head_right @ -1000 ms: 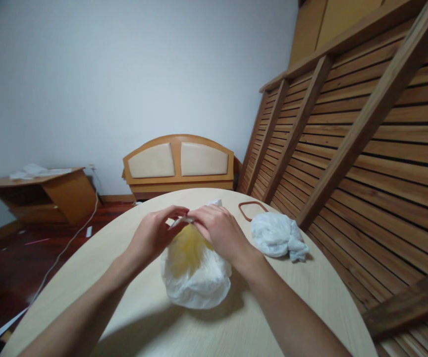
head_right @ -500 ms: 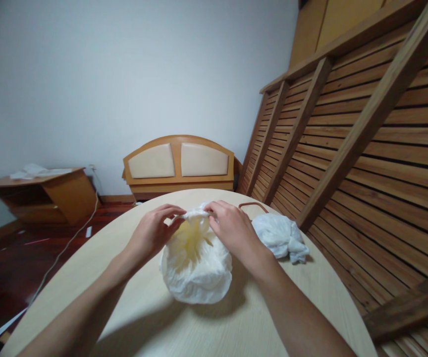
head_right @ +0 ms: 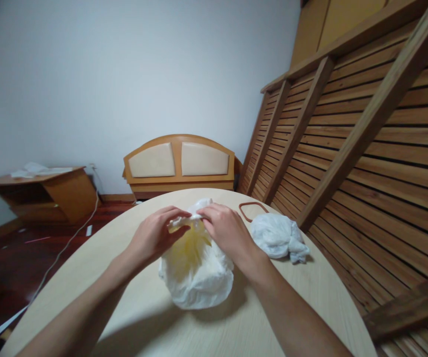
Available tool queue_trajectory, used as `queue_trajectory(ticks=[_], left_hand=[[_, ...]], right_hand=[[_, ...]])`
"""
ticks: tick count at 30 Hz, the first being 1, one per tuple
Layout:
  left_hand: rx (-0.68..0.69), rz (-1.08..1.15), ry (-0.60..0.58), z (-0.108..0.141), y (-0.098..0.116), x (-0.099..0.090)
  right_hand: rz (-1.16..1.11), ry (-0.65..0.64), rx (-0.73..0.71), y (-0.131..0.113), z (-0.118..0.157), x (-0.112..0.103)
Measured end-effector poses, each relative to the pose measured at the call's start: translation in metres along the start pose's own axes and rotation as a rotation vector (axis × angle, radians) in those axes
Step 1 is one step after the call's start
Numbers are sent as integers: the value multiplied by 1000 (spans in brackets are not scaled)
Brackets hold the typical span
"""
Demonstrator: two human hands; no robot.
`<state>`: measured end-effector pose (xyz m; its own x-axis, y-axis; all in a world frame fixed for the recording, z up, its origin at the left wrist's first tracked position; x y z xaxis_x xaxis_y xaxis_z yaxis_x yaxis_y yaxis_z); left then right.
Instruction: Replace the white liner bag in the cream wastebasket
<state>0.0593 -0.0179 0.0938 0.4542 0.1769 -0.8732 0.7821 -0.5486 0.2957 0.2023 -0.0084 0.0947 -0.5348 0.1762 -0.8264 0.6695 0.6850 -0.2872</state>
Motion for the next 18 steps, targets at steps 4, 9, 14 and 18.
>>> queue_trajectory(ticks=[4, 9, 14, 18], left_hand=[[-46, 17, 12, -4, -12, 5], [-104, 39, 64, -4, -23, 2], [-124, 53, 84, -4, -24, -1], [-106, 40, 98, -3, -19, -1]], right_hand=[[82, 54, -20, -8, 1, -5], [110, -43, -58, -29, 4, -1], [119, -450, -74, -40, 15, 46], [275, -548, -26, -38, 22, 68]])
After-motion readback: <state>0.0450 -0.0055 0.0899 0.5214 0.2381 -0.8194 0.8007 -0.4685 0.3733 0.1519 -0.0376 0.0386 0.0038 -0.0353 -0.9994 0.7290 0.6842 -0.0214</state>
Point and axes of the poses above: each hand's wrist, its own z-axis away from the middle knuckle, its own x-axis out of the palm, y = z × x, the point moved 8 cm from there along -z, towards the middle knuckle, and after that the axes turned 9 degrees about -y, right-handed, at the moved point
